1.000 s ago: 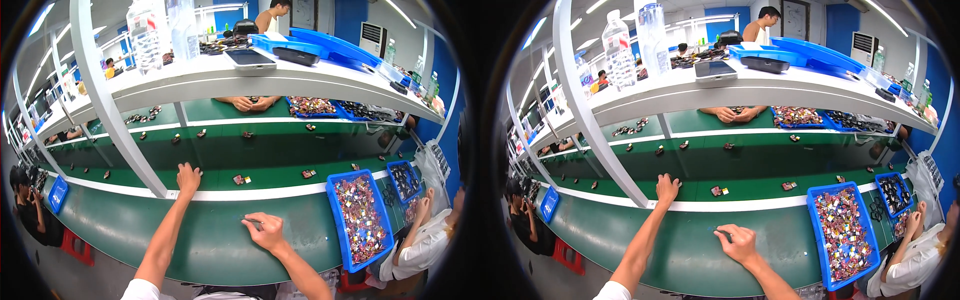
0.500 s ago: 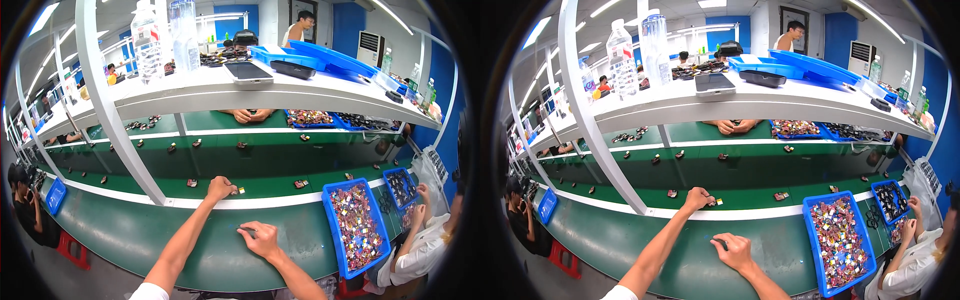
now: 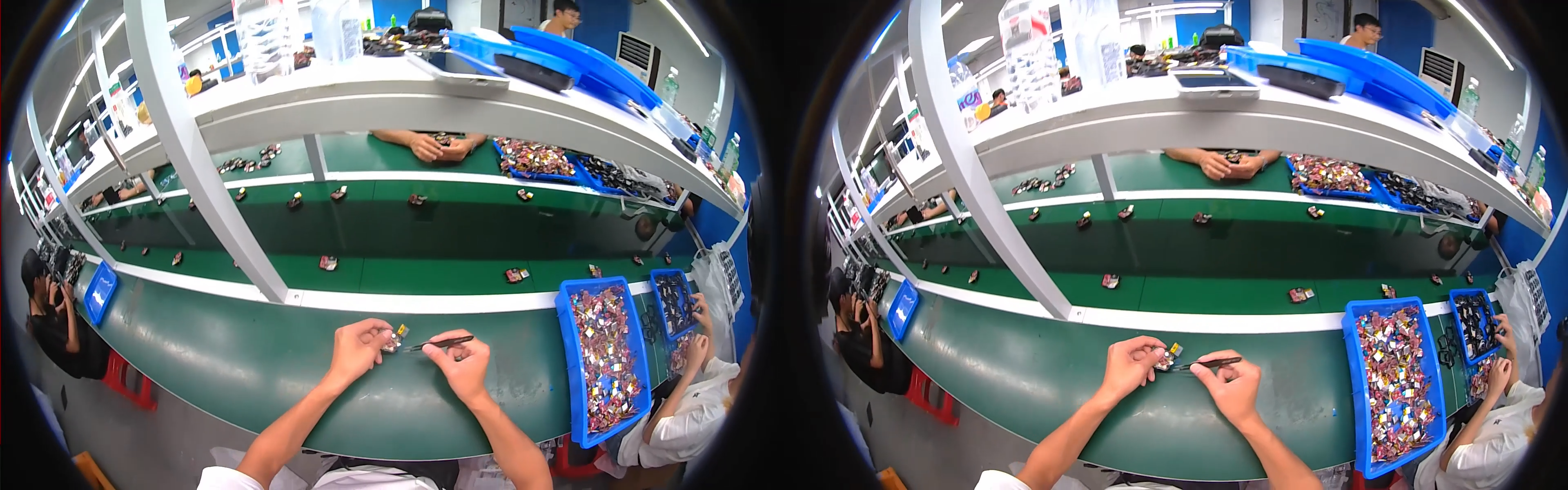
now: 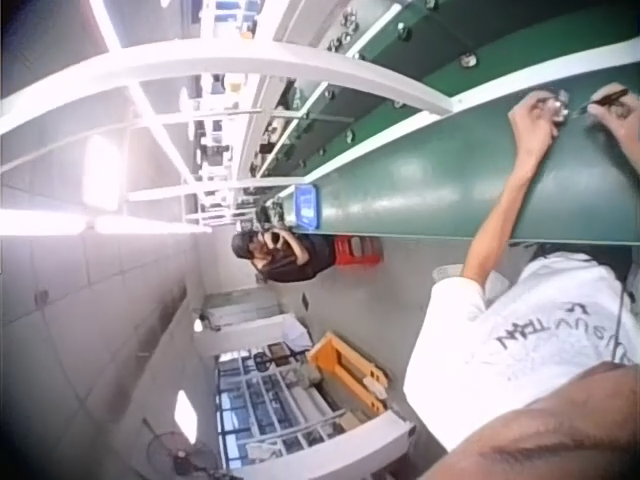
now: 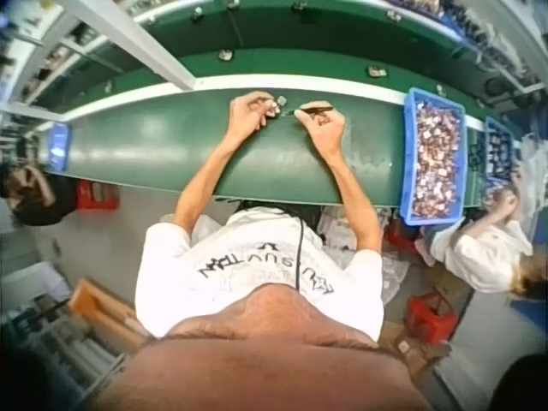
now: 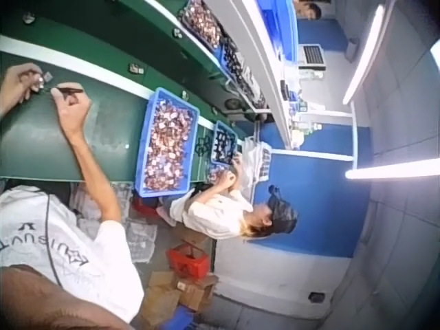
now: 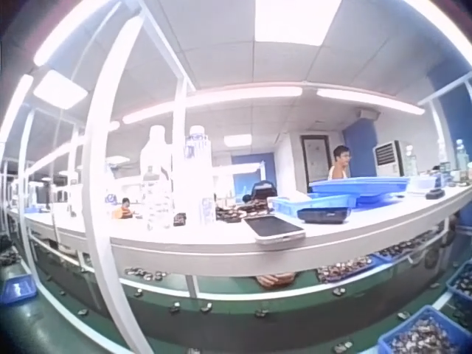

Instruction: Assembling and inspecting small electronic components on a production line.

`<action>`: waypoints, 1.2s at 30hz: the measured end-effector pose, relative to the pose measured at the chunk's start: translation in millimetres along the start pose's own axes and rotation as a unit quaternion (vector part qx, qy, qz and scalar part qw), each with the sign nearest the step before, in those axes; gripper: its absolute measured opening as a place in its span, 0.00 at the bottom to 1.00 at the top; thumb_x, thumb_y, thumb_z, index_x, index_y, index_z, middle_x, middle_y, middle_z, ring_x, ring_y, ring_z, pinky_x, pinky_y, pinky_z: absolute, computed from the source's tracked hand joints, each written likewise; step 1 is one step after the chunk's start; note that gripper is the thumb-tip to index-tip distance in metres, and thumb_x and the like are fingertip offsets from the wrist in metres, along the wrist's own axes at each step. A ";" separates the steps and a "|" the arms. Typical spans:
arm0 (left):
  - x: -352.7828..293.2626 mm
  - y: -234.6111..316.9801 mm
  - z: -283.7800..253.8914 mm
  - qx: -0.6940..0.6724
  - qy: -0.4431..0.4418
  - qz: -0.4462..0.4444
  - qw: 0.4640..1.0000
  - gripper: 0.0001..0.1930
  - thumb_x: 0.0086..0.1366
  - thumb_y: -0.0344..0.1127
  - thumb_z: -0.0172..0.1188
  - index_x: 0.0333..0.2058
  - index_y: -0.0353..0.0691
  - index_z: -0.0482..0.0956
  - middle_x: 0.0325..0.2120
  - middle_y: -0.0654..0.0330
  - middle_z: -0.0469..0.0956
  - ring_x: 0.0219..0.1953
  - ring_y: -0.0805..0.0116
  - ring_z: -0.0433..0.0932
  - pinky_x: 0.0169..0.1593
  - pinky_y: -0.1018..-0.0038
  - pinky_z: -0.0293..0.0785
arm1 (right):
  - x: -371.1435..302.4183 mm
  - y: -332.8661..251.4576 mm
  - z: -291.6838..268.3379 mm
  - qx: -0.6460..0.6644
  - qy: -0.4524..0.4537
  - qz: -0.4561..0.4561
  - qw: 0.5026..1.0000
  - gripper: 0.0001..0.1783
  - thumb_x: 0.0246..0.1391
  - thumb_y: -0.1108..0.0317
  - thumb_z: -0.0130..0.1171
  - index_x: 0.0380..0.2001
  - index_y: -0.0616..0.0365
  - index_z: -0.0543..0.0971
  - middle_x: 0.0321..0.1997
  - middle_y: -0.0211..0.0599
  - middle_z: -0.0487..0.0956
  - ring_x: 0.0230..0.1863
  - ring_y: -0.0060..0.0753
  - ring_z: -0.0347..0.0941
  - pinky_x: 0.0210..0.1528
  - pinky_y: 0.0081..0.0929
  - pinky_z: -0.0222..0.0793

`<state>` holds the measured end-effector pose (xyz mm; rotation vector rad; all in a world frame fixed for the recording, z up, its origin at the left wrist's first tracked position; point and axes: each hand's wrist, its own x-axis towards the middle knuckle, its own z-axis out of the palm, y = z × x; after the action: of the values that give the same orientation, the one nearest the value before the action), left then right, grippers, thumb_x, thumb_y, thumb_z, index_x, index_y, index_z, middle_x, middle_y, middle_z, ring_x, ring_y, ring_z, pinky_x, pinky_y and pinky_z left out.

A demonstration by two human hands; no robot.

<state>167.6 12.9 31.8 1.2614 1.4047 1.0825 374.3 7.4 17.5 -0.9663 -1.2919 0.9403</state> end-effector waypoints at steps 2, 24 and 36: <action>-9.7 -7.5 4.7 -0.019 0.024 0.037 0.999 0.07 0.66 0.26 0.63 0.40 0.28 0.83 0.25 0.58 0.83 0.18 0.78 0.75 0.20 0.80 0.69 | -0.9 2.0 -2.4 -0.058 -0.002 -0.025 0.998 0.08 0.47 0.75 0.76 0.29 0.63 0.85 0.23 0.24 0.80 0.15 0.06 0.58 0.18 0.14 0.49; -14.8 -30.1 13.0 0.056 0.082 0.195 0.976 0.04 0.62 0.24 0.67 0.36 0.31 0.85 0.24 0.59 0.81 0.19 0.79 0.77 0.22 0.81 0.68 | -8.3 -0.4 8.6 -0.176 -0.050 -0.078 0.980 0.09 0.44 0.75 0.76 0.29 0.62 0.85 0.21 0.27 0.81 0.13 0.08 0.61 0.17 0.14 0.52; -18.4 -18.2 13.1 0.069 0.063 0.246 0.965 0.05 0.62 0.24 0.66 0.37 0.33 0.85 0.24 0.59 0.81 0.18 0.78 0.76 0.22 0.81 0.67 | -4.2 9.0 3.5 0.028 -0.041 0.110 0.993 0.07 0.50 0.79 0.72 0.33 0.66 0.83 0.26 0.27 0.81 0.21 0.07 0.66 0.20 0.12 0.55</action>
<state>178.0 -6.6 13.0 1.7264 1.3079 1.4369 370.4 6.5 7.8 -1.0501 -1.2364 1.1912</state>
